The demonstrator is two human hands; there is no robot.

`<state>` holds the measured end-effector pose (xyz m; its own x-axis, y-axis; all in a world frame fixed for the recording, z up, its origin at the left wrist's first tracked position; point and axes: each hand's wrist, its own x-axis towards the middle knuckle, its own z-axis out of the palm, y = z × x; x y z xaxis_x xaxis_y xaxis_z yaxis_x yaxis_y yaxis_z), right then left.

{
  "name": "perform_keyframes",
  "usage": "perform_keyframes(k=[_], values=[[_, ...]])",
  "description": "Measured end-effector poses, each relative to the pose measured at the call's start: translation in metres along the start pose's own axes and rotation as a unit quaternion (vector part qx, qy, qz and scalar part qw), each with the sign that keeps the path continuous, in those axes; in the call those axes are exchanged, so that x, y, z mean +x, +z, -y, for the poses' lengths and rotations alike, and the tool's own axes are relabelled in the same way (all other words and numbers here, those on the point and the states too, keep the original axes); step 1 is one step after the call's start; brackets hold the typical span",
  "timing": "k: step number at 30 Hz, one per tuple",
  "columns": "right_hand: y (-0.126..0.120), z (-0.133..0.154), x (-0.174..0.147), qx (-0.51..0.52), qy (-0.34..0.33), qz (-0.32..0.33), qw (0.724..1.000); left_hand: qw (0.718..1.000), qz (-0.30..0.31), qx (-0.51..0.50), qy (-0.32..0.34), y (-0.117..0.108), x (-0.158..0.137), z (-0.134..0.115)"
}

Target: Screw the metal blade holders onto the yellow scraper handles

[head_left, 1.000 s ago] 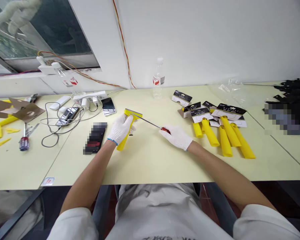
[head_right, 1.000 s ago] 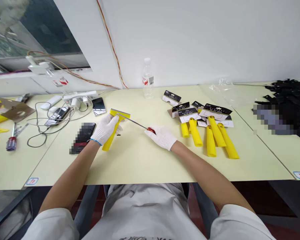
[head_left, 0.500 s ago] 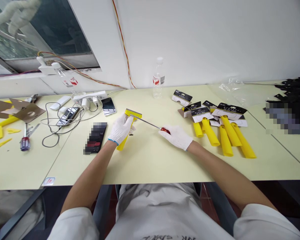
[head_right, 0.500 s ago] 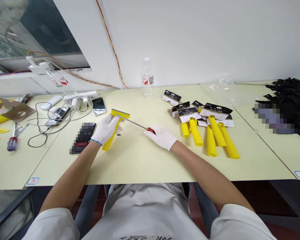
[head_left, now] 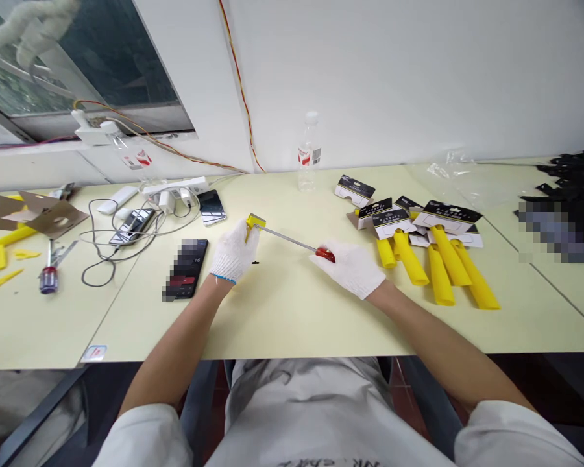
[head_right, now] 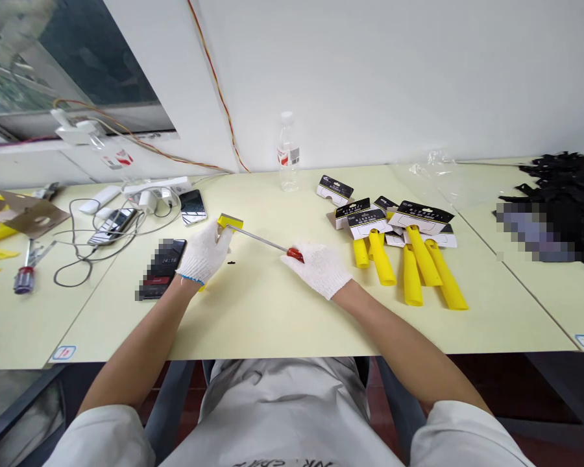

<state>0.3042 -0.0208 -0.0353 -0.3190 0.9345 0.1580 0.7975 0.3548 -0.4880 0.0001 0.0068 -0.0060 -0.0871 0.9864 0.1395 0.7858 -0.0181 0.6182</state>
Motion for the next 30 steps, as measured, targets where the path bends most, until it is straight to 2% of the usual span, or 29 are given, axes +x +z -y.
perform_keyframes(k=[6, 10, 12, 18, 24, 26, 30], values=[[0.001, 0.006, -0.007, -0.046, 0.015, -0.048, 0.998, 1.0, -0.004, 0.028, 0.005, -0.001, 0.001, 0.0], [0.001, 0.006, -0.011, -0.104, 0.005, -0.098, 0.99, 0.999, 0.004, 0.034, -0.005, -0.003, 0.0, -0.003], [0.001, 0.006, -0.011, -0.099, 0.0, -0.102, 0.99, 0.999, 0.006, 0.034, -0.007, -0.004, -0.001, -0.004], [-0.002, 0.006, -0.004, 0.02, 0.001, -0.023, 1.0, 0.999, 0.005, 0.033, 0.011, -0.005, 0.0, -0.003], [-0.003, 0.008, -0.002, 0.112, 0.034, 0.048, 0.992, 0.999, 0.004, 0.037, 0.017, -0.006, 0.0, -0.003], [-0.005, 0.009, -0.003, 0.185, 0.06, 0.103, 0.975, 0.999, 0.006, 0.038, 0.019, -0.006, 0.0, -0.004], [-0.009, 0.008, -0.004, 0.305, 0.137, 0.203, 0.92, 0.999, 0.011, 0.037, 0.021, -0.005, -0.001, -0.005]])
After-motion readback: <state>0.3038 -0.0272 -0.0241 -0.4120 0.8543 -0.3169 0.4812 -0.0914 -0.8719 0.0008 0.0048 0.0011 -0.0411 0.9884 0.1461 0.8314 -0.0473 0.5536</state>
